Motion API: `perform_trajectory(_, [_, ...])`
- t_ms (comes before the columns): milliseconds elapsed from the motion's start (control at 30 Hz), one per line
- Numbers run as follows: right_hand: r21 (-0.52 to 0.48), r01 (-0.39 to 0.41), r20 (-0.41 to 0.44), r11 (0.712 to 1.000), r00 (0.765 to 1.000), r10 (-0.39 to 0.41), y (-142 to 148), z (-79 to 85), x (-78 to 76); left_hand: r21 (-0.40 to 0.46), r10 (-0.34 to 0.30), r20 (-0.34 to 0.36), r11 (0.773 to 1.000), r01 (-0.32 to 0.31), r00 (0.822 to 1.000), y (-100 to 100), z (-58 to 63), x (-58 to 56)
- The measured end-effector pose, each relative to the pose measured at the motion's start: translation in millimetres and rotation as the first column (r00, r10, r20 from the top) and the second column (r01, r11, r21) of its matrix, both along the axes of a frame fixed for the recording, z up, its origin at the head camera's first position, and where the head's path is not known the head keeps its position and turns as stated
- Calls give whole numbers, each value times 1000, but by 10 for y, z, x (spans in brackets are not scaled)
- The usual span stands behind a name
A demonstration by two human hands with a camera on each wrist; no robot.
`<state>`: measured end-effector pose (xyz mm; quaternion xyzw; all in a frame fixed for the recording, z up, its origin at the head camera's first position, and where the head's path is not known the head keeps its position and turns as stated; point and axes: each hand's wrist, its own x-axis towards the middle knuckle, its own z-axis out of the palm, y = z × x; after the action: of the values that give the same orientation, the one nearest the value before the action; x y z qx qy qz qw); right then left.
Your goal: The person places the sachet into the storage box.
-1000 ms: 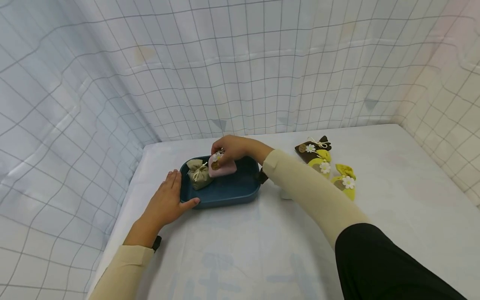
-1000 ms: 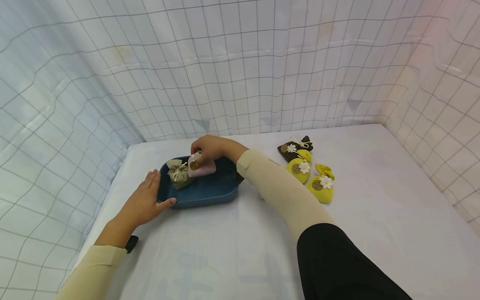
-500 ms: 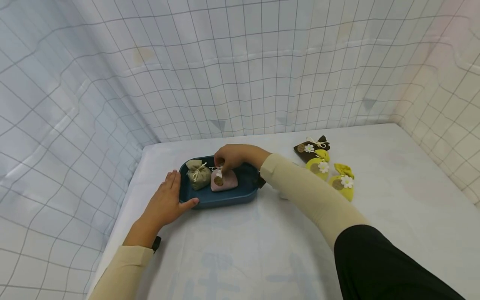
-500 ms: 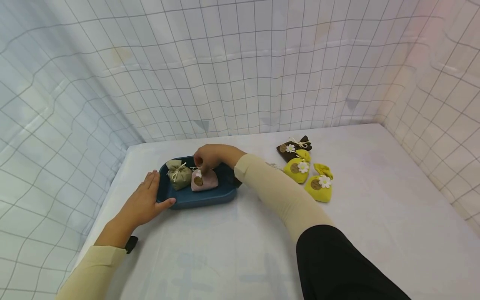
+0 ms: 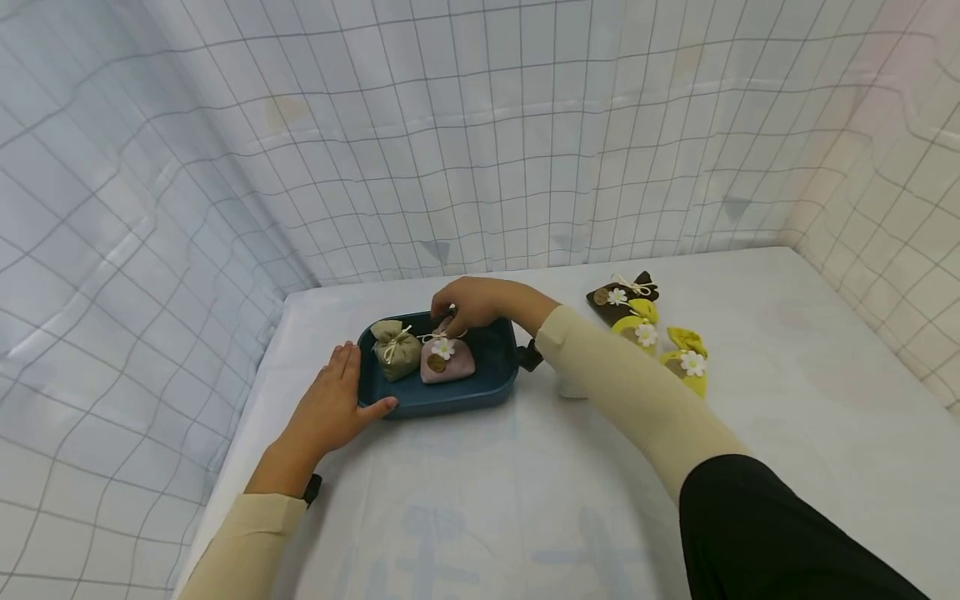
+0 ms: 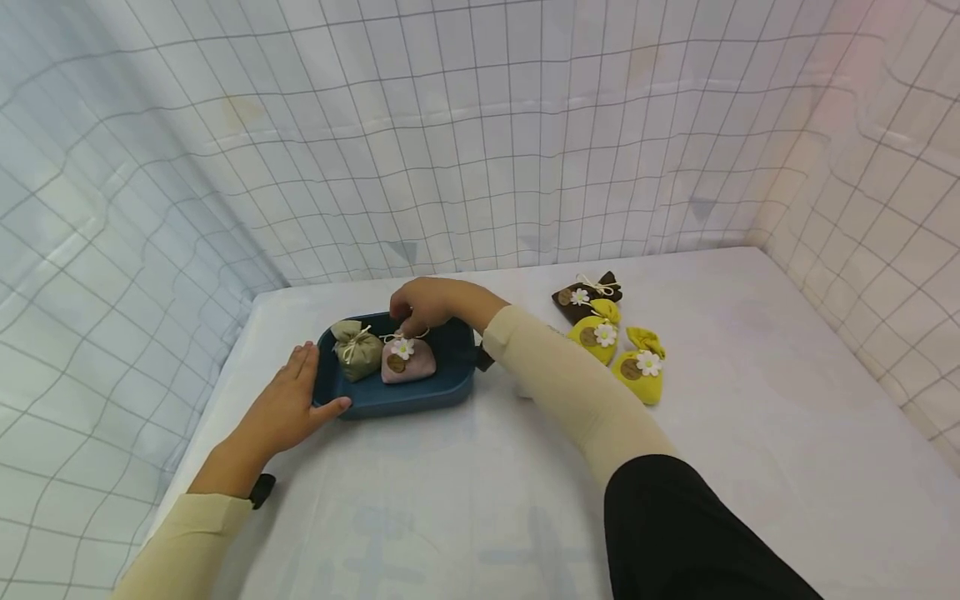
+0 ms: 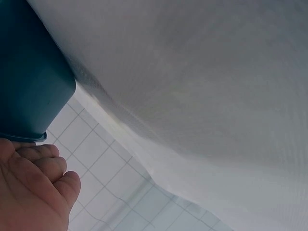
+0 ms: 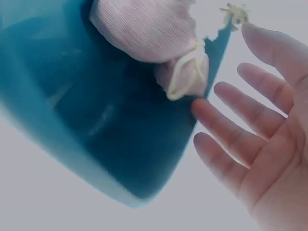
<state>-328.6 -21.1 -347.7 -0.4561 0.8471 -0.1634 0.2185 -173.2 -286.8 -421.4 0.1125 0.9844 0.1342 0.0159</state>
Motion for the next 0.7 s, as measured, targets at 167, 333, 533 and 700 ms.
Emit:
perform_trajectory(167, [-89, 42, 32, 995, 999, -39, 257, 149, 32, -3, 4, 13, 1000, -4, 1000, 10, 10, 7])
perform_trajectory(333, [-136, 123, 13, 983, 992, -122, 594, 219, 53, -5, 4, 15, 1000, -4, 1000, 15, 35, 22])
perform_trajectory(533, [-204, 229, 65, 952, 973, -221, 997, 232, 127, -11, 3, 10, 1000, -3, 1000, 3, 38, 23])
perform_trajectory(700, [-226, 278, 89, 934, 960, -264, 1278, 202, 224, -9, -4, 5, 1000, 4, 1000, 1, 18, 8])
